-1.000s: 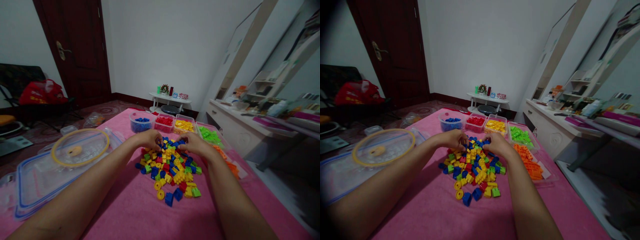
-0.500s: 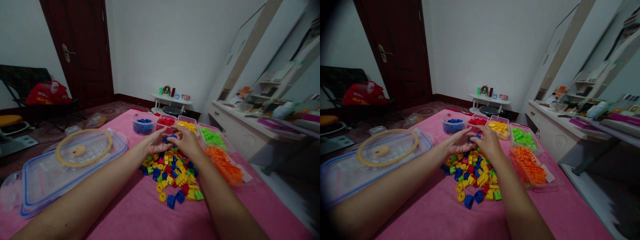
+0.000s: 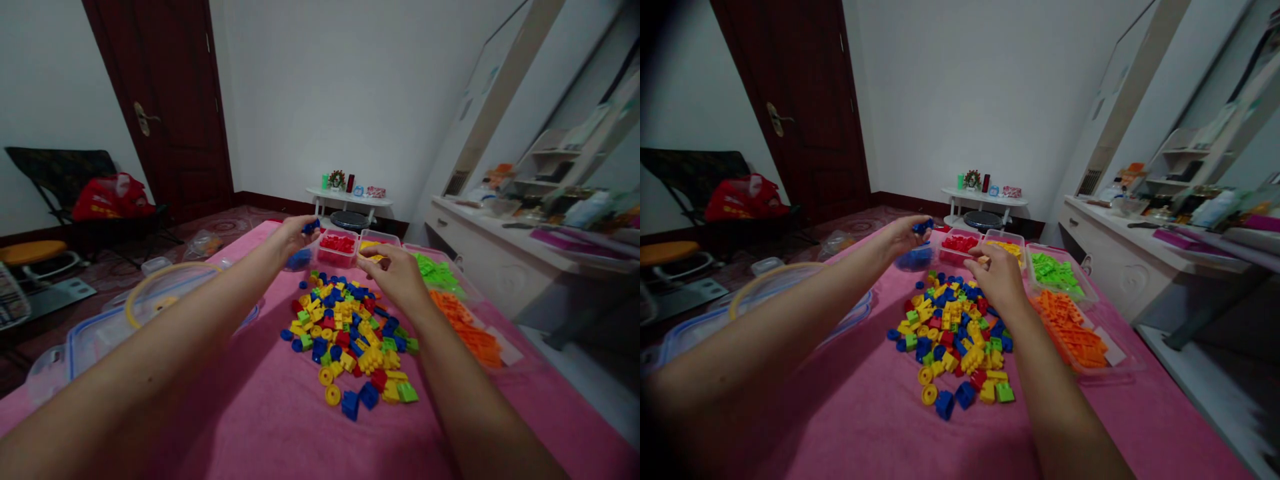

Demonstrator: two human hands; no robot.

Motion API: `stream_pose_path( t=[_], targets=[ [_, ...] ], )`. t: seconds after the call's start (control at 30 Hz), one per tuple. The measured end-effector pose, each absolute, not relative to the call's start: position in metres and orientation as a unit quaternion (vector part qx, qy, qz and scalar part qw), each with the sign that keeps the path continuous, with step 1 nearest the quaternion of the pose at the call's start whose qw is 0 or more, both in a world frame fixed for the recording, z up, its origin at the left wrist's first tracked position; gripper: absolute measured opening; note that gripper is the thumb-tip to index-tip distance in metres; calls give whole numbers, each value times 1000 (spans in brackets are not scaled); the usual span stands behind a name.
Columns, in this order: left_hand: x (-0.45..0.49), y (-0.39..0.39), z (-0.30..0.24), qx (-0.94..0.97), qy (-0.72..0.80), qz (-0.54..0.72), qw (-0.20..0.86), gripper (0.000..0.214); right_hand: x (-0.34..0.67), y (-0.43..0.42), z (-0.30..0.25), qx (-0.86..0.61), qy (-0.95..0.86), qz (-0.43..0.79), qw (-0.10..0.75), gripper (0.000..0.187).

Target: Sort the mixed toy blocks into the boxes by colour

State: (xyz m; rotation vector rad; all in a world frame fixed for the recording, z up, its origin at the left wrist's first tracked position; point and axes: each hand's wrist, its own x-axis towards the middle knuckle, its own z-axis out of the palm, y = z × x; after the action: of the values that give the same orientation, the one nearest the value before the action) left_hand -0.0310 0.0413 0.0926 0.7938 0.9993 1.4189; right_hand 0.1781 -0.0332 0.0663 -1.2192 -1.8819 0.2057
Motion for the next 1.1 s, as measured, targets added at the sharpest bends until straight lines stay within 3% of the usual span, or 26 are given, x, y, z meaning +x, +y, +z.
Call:
stream_pose_path(
  t=[0.17, 0.37, 0.57, 0.67, 0.77, 0.93, 1.1],
  targets=[
    [-64, 75, 92, 486, 584, 560, 330, 5, 181, -29, 61, -510, -772, 45, 376, 21],
    [-64, 65, 73, 723, 583, 367, 48, 23, 185, -21, 33, -552, -813, 52, 175, 35],
    [-20, 13, 57, 851, 473, 171, 152, 28, 184, -21, 29, -565, -817, 42, 110, 40],
    [-11, -6, 47, 874, 455, 110, 130, 36, 178, -30, 43, -566, -817, 31, 105, 39],
    [-10, -11, 38, 876, 453, 106, 131, 37, 170, -42, 54, -527, -845, 63, 67, 39],
    [-14, -8, 30, 858, 482, 115, 131, 35, 161, -50, 45, -490, -868, 76, 23, 66],
    [-17, -12, 36, 849, 497, 144, 109, 28, 165, -41, 37, -501, -861, 76, 41, 46]
  ],
)
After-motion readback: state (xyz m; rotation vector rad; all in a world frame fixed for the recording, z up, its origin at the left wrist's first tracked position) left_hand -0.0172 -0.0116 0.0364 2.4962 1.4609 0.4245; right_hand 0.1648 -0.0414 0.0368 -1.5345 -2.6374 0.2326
